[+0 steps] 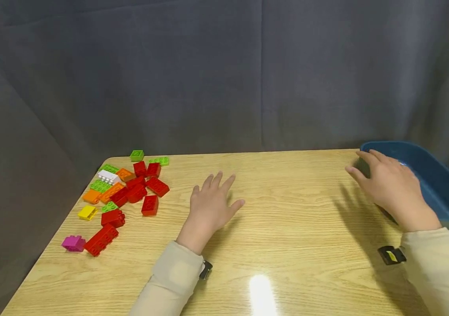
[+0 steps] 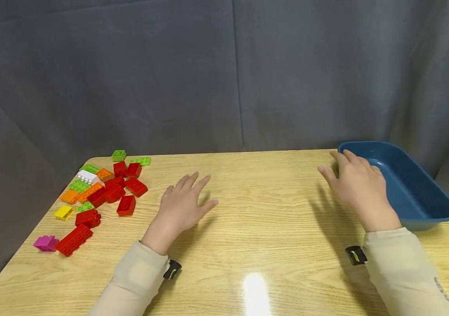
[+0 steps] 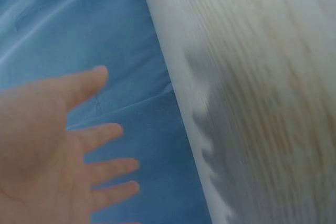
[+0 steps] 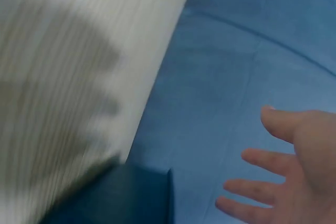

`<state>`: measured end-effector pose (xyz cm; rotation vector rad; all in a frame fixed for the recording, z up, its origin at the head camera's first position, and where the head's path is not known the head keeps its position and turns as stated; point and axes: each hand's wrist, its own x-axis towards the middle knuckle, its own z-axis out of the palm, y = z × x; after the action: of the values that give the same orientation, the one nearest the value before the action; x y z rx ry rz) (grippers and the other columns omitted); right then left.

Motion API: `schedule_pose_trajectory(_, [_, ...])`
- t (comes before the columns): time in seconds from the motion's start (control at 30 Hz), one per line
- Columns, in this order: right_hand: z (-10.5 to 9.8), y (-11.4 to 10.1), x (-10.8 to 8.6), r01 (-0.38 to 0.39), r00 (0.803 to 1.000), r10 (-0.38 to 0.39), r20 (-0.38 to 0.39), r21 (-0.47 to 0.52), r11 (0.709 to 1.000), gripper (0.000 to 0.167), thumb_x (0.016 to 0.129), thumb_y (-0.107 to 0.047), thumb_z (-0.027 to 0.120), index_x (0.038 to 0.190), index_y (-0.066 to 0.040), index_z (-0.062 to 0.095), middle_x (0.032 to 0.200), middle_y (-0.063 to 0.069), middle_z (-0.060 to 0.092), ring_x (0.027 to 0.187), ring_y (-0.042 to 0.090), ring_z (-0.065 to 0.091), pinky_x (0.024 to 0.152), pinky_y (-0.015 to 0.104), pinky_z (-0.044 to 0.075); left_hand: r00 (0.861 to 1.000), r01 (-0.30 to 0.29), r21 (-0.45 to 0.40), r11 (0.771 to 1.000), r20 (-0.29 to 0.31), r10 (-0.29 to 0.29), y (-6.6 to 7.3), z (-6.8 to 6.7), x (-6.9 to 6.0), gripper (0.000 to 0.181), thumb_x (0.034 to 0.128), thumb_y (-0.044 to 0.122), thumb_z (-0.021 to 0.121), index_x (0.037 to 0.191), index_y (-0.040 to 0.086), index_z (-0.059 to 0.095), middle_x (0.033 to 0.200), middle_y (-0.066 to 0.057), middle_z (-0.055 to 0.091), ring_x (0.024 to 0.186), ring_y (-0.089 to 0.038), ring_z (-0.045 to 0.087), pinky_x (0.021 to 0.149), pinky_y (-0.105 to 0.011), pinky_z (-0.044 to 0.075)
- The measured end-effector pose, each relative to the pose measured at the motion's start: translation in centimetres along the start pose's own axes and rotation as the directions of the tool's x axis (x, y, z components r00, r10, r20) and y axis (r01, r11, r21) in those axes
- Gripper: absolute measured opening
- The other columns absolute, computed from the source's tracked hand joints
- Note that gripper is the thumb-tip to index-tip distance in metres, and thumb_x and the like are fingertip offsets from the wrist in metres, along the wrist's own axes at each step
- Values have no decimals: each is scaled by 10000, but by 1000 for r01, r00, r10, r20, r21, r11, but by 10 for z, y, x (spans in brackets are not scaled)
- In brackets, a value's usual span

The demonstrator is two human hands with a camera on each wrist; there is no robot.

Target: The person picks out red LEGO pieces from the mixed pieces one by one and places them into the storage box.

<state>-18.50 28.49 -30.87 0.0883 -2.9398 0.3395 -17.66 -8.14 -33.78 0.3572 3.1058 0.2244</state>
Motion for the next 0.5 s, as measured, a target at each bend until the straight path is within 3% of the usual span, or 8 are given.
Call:
schedule_pose_trajectory(0.17, [-13,31,-8,-61,998,61,-9,-29,998,744,1012,-584,372,1444,20,421,1419,362,394,1169,603,411,812,715,378,1000,12,-27,1000,11,-12,1,-2,0,596,1005,491,510,1500,166,442,1525,-118,416,1421,-319,343,1123,-576,270])
schedule_pose_trajectory(0.27, [-18,51,-14,-98,995,97,-28,-27,995,667,1032,-492,426,1422,49,425,1373,400,406,1130,627,412,787,728,376,1000,15,-35,999,11,-15,1,-2,0,564,1008,468,521,1466,141,488,1473,-118,484,1374,-322,416,1102,-569,306])
schedule_pose_trajectory(0.4, [-19,73,-20,-109,986,107,-126,-8,994,520,1045,-274,479,1380,119,420,1317,448,398,1122,644,381,919,748,310,1000,19,-47,999,14,-18,0,-2,0,545,1008,452,533,1450,134,509,1432,-108,529,1337,-320,462,1084,-563,333])
schedule_pose_trajectory(0.5, [-13,91,-23,-82,965,94,-243,60,995,462,1045,-197,459,1333,163,428,1280,471,394,1139,649,365,1004,714,274,1000,16,-51,999,5,-15,-1,-3,-1,532,1004,445,546,1435,133,529,1399,-100,560,1299,-319,501,1065,-555,358])
